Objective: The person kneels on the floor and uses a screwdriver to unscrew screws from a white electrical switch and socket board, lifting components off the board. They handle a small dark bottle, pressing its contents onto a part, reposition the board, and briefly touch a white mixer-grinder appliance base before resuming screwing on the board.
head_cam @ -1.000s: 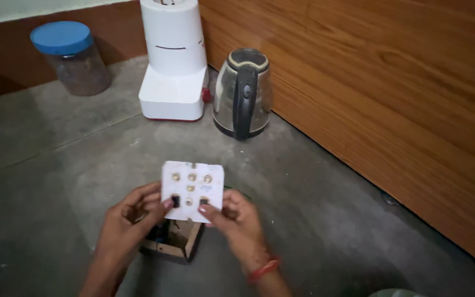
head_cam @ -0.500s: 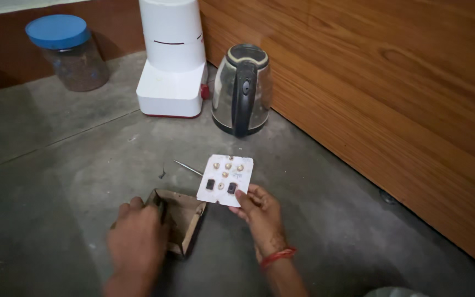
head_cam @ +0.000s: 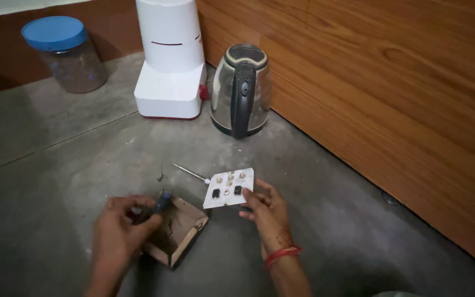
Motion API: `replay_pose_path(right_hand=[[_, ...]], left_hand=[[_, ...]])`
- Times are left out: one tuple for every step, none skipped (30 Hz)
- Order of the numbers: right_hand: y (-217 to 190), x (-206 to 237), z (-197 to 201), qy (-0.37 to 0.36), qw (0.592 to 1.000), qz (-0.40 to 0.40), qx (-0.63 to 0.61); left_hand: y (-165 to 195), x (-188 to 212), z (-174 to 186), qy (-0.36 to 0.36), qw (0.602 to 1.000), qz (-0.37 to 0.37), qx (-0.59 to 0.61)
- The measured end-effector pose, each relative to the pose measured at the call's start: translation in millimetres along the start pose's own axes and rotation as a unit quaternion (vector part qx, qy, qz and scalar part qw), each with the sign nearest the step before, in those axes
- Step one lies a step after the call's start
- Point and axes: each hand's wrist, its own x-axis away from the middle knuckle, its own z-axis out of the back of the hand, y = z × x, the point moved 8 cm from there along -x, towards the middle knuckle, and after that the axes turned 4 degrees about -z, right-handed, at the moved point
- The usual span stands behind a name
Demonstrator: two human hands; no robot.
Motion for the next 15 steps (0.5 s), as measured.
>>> replay_pose_path(right_hand=[[3.7, -3.6, 3.5, 0.012, 0.999, 0.001, 0.035], [8.0, -7.4, 6.5, 0.023, 0.997, 0.001, 0.069], [12.4, -11.2, 9.7, 0.034, 0.994, 0.001, 0.104], [11.8, -15.4, 9.3, 0.030, 0.994, 0.029, 0.106], [10.8, -18.6, 8.6, 0.027, 0.992, 0.057, 0.107], [9.9, -19.2, 8.9, 0.024, 0.990, 0.083, 0.109], [7.5, -18.2, 9.7, 0.030, 0.982, 0.110, 0.151], [3.8, -15.6, 8.8, 0.036, 0.971, 0.138, 0.193], [-2.3, -12.4, 6.5, 0.042, 0.957, 0.167, 0.233], [-18.1, 0.9, 8.6, 0.119, 0.916, 0.254, 0.286], [-31.1, 21.8, 6.6, 0.193, 0.859, 0.336, 0.335], [-42.8, 46.2, 1.2, 0.262, 0.786, 0.413, 0.379], [-43.8, 50.2, -3.0, 0.230, 0.820, 0.394, 0.346], [-45.7, 52.9, -9.9, 0.194, 0.851, 0.375, 0.311], [-47.7, 55.2, -18.9, 0.157, 0.880, 0.354, 0.275]], left_hand=[[-1.4, -4.2, -1.4, -0.027, 0.996, -0.023, 0.077], [-1.8, -6.2, -1.2, -0.052, 0.986, -0.046, 0.153], [-0.2, -6.8, -2.3, -0.078, 0.968, -0.069, 0.228], [-5.9, -8.4, -2.7, -0.069, 0.977, -0.049, 0.193], [-10.4, -8.6, -4.1, -0.061, 0.985, -0.029, 0.159], [-14.7, -6.9, -4.9, -0.053, 0.991, -0.007, 0.124], [-14.9, -4.4, -5.8, -0.051, 0.993, -0.004, 0.111], [-14.4, -2.4, -5.8, -0.048, 0.994, -0.003, 0.097], [-13.1, -1.9, -5.1, -0.044, 0.995, -0.002, 0.085], [-9.0, -2.7, -2.7, -0.034, 0.990, -0.016, 0.136], [-4.6, -3.5, -0.1, -0.025, 0.982, -0.028, 0.187], [-0.3, -3.7, 1.9, -0.017, 0.970, -0.041, 0.239], [-2.8, -3.3, 1.4, -0.020, 0.964, -0.008, 0.264], [-5.8, -2.4, 2.2, -0.021, 0.957, 0.024, 0.288], [-7.7, -2.1, 1.6, -0.021, 0.948, 0.056, 0.311]])
